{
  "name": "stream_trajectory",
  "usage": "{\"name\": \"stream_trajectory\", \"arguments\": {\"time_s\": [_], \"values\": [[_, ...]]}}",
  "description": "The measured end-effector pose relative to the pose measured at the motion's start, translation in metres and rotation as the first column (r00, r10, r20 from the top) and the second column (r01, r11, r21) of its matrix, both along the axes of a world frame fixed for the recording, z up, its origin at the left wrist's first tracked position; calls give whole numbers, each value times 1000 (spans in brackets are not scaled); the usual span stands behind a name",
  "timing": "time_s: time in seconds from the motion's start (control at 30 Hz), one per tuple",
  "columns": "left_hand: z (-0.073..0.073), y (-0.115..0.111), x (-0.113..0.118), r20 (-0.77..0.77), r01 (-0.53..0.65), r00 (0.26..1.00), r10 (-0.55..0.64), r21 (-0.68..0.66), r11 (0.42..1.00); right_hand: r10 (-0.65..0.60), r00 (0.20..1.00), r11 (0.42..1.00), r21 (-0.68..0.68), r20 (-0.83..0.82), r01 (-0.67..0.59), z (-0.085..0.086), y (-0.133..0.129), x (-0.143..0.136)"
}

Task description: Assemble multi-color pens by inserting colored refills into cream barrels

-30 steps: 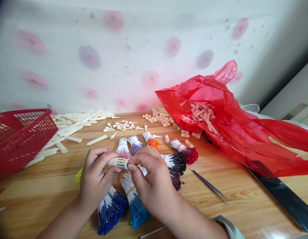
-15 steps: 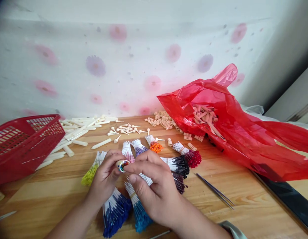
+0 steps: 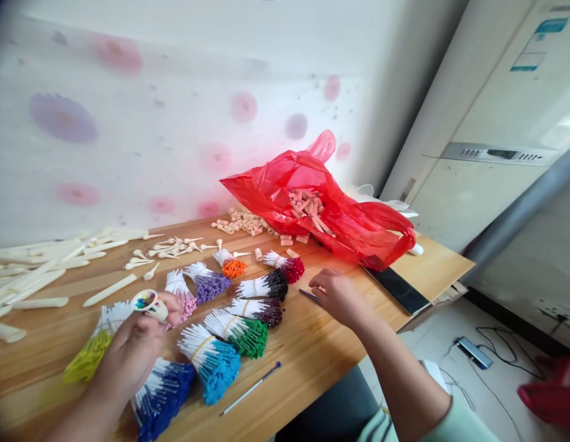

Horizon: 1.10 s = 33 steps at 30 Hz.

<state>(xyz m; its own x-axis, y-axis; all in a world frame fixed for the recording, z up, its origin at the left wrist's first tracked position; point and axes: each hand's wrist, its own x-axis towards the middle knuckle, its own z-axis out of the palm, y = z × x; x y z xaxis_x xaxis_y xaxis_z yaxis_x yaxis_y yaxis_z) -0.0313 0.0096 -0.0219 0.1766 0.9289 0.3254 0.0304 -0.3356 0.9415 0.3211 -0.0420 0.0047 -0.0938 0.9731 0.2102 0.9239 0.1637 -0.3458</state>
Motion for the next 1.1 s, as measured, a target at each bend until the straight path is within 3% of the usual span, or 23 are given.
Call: {"name": "stream_trajectory", "arguments": {"time_s": [0.1,0.17,0.33,0.47,0.63,0.8,0.93,0.97,1.03,1.07,1.1], "values": [[5,0,2,-24,-69,997,70,22,997,38,999,999,4,16,-38,3,2,-15],[9,-1,3,-59,-108,992,111,55,993,70,997,997,18,40,-71,10,19,-33],[15,-1,-1,-104,-223,965,239,146,964,169,973,985,-54,157,-162,22,107,-81],[11,2,-5,-114,-260,952,283,179,949,248,938,959,-199,243,-202,11,174,-114],[13,3,-3,-97,-270,954,284,137,953,359,908,915,-272,213,-298,-3,206,-138],[22,-1,1,-92,-257,959,268,119,959,360,933,928,-109,25,-356,10,196,-132],[25,-4,3,-107,-256,956,273,150,955,411,887,912,71,-211,-405,41,142,-130],[24,-4,3,-118,-259,953,279,156,953,465,835,885,138,-293,-444,49,122,-133],[23,-4,4,-135,-263,949,284,158,952,673,462,734,440,-578,-518,65,82,-141],[22,-4,4,-137,-257,951,278,152,954,728,340,673,526,-596,-520,72,64,-146],[21,-5,4,-132,-248,955,267,146,958,758,298,640,574,-580,-510,78,49,-151]]}}
